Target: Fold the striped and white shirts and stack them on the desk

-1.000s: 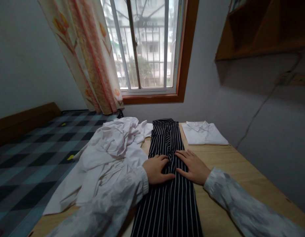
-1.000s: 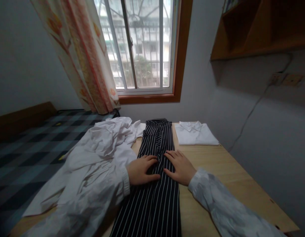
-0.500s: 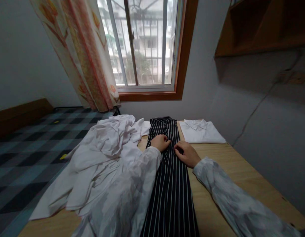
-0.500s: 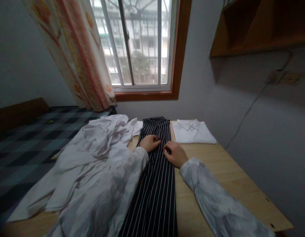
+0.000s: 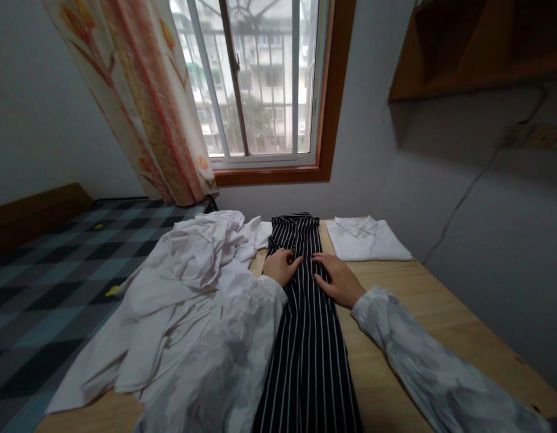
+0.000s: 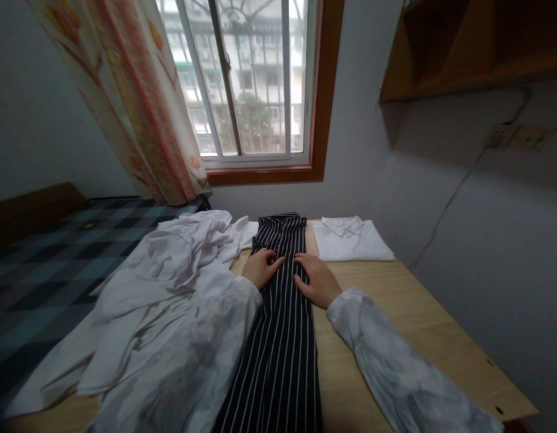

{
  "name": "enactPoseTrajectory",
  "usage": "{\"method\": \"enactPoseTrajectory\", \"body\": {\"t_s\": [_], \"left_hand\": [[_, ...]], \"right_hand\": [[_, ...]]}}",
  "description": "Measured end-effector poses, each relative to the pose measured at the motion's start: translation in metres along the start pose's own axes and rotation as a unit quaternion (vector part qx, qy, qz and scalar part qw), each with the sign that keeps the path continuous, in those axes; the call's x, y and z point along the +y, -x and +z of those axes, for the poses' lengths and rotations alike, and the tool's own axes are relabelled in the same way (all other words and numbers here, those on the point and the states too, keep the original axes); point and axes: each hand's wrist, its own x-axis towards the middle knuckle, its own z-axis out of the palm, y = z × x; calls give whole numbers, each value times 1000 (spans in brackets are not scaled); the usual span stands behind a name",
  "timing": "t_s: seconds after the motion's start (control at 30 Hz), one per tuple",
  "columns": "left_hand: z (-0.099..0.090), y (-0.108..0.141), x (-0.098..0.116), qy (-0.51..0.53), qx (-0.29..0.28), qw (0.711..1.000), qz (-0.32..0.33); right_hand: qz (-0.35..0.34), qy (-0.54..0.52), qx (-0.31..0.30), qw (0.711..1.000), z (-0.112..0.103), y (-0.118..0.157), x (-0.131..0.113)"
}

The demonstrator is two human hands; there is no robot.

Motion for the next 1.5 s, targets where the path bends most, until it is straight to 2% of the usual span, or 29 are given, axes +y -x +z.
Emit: {"method": "enactPoseTrajectory", "body": {"t_s": [0.13, 0.3, 0.4, 0.5, 0.57, 0.63, 0.7, 0.8, 0.9, 1.03, 1.2, 1.5], "left_hand": [[1, 6, -4, -62, 19, 995, 72], [-5, 18, -14, -55, -36, 992, 103], [-20, 24, -22, -40, -61, 994, 84], [-46, 33, -35, -53, -68, 994, 69], [-65, 45, -46, -56, -88, 987, 124], [-82, 61, -59, -37, -129, 966, 223], [-96, 77, -70, -22, -169, 942, 291], [-110, 97, -85, -13, -203, 920, 335], [-117, 106, -93, -7, -213, 910, 355], [-119, 110, -89, -18, -210, 917, 338], [-106, 108, -71, -27, -188, 939, 285], [-76, 69, -52, -96, -152, 955, 237]], "right_hand": [[-31, 37, -67, 997, 2, 3, 0], [-12, 56, -97, 994, 3, 3, 1], [-3, 46, -90, 995, -1, 3, 1], [-13, 28, -67, 997, -10, 7, -5], [-38, 11, -59, 997, -20, 15, -10], [-73, -12, -66, 995, -30, 27, -16], [-110, -36, -84, 990, -40, 43, -21], [-152, -57, -130, 978, -50, 64, -24], [-167, -58, -185, 967, -57, 75, -23], [-134, -37, -226, 964, -62, 71, -17], [-100, -38, -219, 970, -58, 49, -2], [-82, 0, -182, 980, -42, 9, 33]]}}
